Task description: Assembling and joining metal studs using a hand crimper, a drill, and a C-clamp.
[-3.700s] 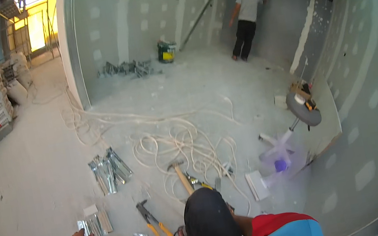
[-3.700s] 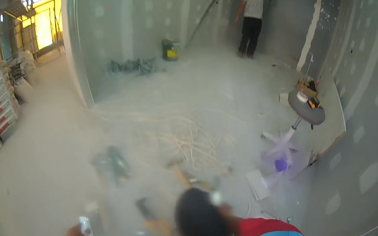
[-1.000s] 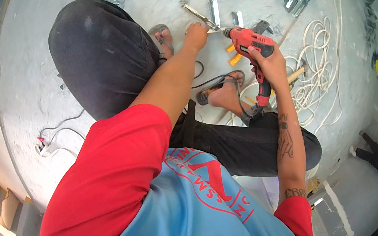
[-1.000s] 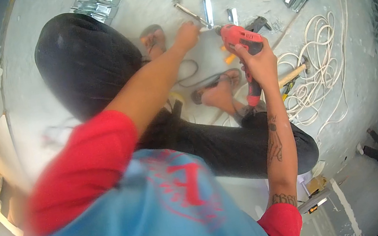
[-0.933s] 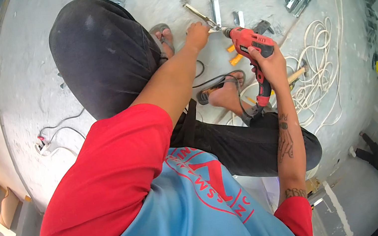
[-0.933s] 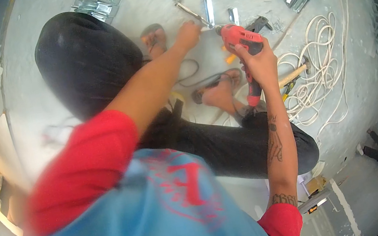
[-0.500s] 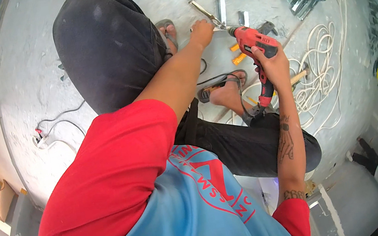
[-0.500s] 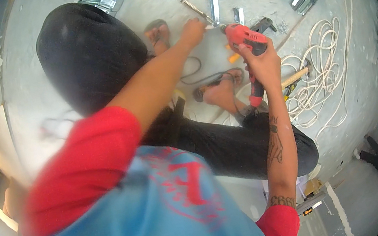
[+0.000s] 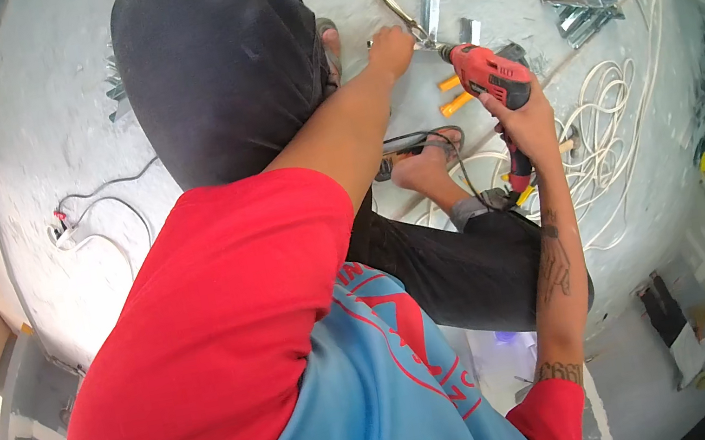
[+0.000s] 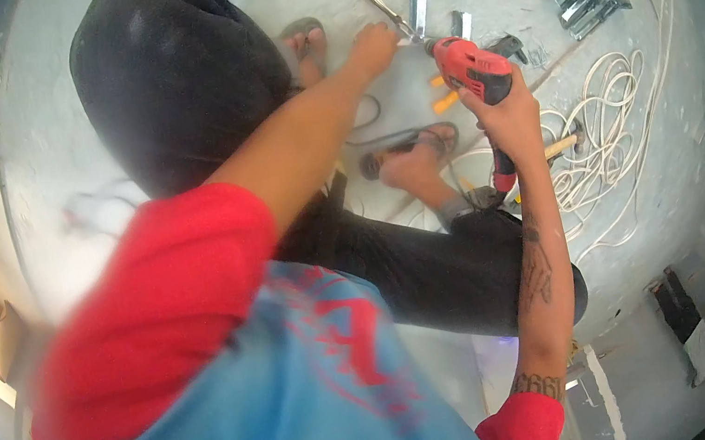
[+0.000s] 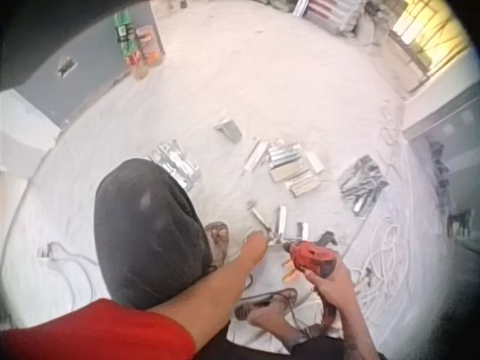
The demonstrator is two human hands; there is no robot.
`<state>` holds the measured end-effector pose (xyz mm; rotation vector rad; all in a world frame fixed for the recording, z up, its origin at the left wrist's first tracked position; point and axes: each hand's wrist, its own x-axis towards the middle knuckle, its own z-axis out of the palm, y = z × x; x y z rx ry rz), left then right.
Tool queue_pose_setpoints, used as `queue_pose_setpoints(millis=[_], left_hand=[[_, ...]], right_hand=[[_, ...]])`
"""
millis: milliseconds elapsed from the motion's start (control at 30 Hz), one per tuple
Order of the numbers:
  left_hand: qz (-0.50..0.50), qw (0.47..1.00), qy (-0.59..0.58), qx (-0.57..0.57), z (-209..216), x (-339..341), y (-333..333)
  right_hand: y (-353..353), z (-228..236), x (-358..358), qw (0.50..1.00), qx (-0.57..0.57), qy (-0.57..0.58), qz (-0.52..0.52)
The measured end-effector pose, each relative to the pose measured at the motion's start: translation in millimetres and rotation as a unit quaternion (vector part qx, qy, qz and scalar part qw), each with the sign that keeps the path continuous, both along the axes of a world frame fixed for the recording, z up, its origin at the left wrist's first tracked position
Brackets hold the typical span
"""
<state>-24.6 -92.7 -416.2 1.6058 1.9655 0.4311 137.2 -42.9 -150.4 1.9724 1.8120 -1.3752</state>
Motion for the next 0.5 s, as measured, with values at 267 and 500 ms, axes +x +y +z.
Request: queue_pose_setpoints(millis=[267,500], left_hand=[[-0.021,0.996,0.059,-0.062,5,4,5],[-0.004,0.997,0.054,-0.061,9,5,3]], right_hand=[[-8,-2,5,0.98,0.138,-0.007,0.142],[-7,2,-3,0.982,0.116,-0.035,0.148]])
